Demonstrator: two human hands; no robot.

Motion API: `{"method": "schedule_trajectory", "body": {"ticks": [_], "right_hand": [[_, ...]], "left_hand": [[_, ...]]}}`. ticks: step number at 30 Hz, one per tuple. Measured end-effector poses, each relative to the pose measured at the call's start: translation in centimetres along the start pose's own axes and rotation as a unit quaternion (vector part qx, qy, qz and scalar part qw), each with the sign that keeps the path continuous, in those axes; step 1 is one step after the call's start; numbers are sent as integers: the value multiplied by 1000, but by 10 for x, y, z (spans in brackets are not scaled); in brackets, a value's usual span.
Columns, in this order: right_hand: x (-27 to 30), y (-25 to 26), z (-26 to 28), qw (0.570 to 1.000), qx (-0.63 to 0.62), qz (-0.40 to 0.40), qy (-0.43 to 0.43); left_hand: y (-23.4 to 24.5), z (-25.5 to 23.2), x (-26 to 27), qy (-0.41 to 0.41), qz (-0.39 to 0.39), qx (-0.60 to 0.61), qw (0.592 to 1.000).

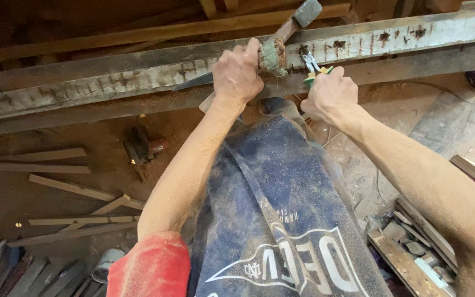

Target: The person uses an axe and pliers to remove nails from a long wooden beam. They repeatedly strike the beam with the axe and pull out nails with pliers, working along the length of the beam.

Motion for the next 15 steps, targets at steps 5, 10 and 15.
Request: {"method": "schedule_trajectory", "body": {"ticks": [5,10,15], "right_hand": [[-1,2,-4,1000,-6,-17,26],[-8,-14,-14,998,-7,-36,55],[-30,-34,-30,991,-17,-89,98]], "left_hand": [[-3,4,-1,15,30,13,999],[2,3,2,-9,-13,31,999],[3,1,2,-6,-17,21,1000]]}}
Point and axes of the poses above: each hand's wrist, its own x-axis away from the middle knuckle, its own y-axis out of the back of the hand, z = x × y, the point moved 5 cm from there along -x, towards the middle knuckle, and after that the axes turned 15 degrees about x, right-handed, at the moved point
